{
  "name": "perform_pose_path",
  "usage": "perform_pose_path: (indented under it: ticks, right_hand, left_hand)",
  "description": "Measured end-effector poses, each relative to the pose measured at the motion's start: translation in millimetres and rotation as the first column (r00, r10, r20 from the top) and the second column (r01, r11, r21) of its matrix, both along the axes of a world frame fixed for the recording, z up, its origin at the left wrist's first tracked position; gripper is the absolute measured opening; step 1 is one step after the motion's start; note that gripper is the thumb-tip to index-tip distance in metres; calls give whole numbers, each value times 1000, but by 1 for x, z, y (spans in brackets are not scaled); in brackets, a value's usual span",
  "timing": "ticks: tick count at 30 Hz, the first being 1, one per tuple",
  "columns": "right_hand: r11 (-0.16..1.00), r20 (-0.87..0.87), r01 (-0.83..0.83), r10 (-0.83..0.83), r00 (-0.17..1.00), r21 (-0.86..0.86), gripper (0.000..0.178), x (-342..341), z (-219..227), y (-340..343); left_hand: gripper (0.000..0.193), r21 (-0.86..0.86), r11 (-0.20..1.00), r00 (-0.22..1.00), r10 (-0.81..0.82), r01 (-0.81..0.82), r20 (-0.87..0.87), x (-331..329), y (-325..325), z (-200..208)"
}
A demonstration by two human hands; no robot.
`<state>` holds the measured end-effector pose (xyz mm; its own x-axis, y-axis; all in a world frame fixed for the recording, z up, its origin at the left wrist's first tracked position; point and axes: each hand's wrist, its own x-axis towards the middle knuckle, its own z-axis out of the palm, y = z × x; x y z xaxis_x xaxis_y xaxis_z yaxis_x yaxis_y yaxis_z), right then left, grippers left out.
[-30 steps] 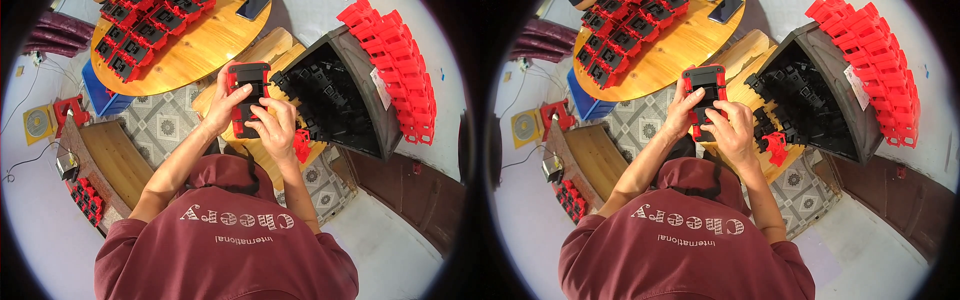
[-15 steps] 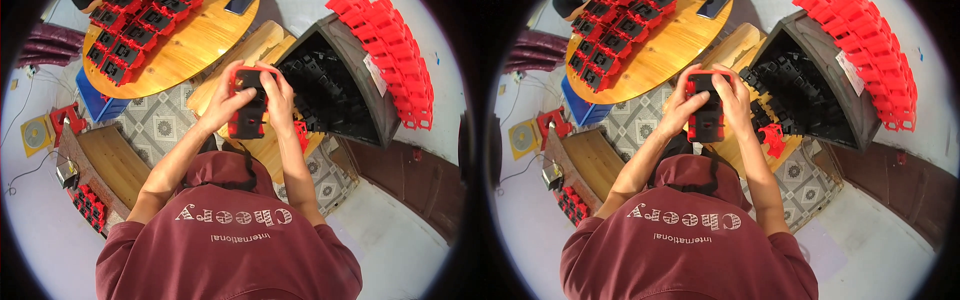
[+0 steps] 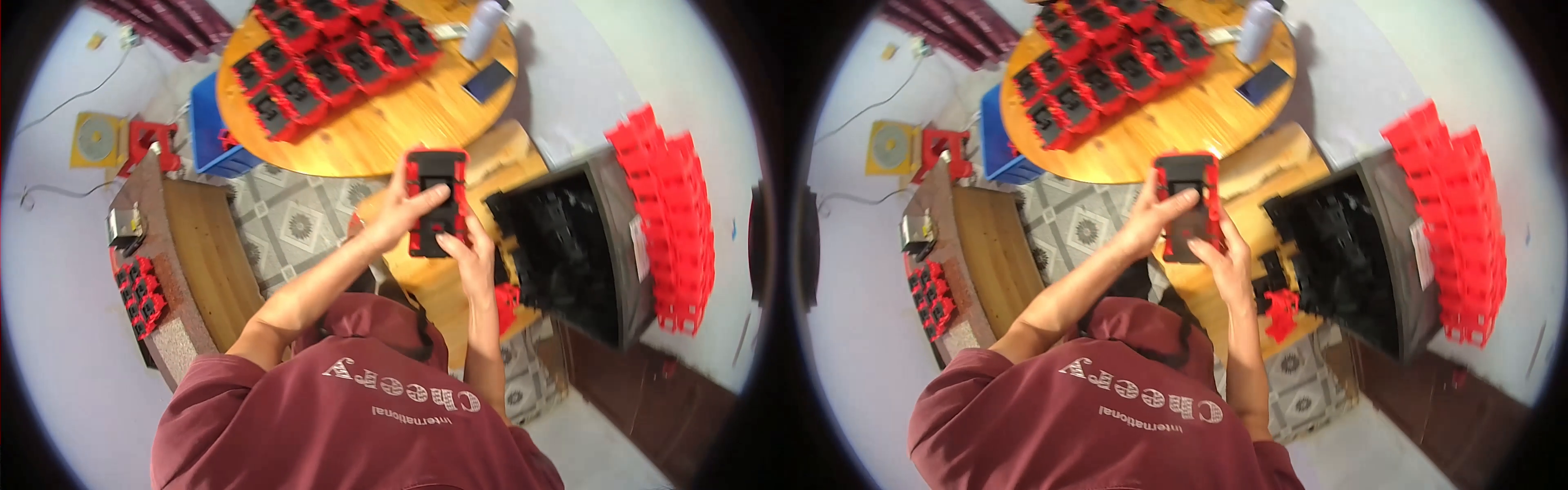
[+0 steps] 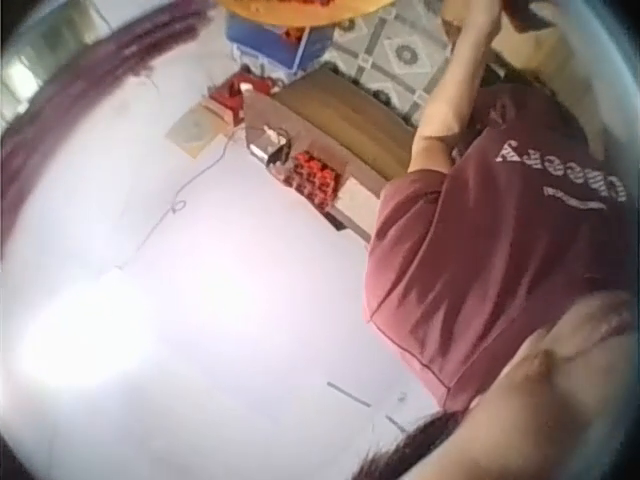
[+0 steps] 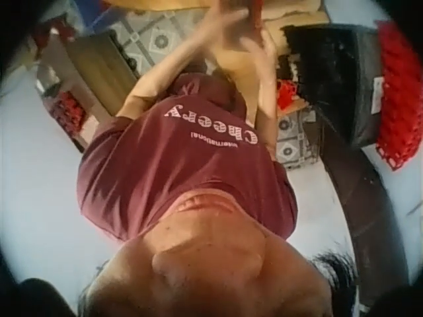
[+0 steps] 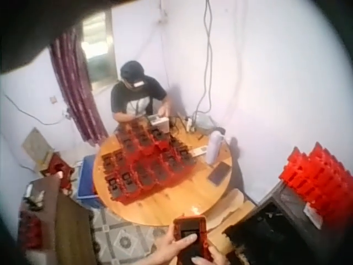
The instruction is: The person assembles red and black plastic parts by hand on a table.
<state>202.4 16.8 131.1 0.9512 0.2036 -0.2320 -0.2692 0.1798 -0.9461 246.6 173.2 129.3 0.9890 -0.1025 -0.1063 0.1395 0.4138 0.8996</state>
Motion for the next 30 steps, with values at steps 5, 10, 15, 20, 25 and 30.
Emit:
perform_pose_path:
  ticks: [5, 10, 15, 20, 25, 30]
  right_hand:
    - [991, -26, 127, -126, 992, 48, 59, 18, 3, 41]
    - [975, 57, -79, 69, 996, 207, 67, 57, -3, 78]
    - [988, 20, -27, 24, 1000, 151, 75, 91, -12, 94]
    - [995, -202, 73, -86, 976, -74, 48, 107, -23, 96]
    - [989, -260, 62, -95, 961, -131, 45, 105, -34, 105]
    - [979, -291, 130, -171, 941, -155, 44, 92, -39, 102]
  left_hand:
    - [105, -118, 975, 975, -200, 188, -100, 20, 51, 4]
    - [135, 187, 978, 989, -112, 92, 99, 35, 96, 3]
    - [103, 251, 879, 886, 445, -405, -128, 89, 199, -19]
    - [66, 114, 823, 830, 554, -557, 59, 194, 346, -34]
    - [57, 71, 880, 878, 474, -469, -63, 265, 397, -57]
    - [52, 50, 859, 849, 511, -509, -135, 277, 391, -79]
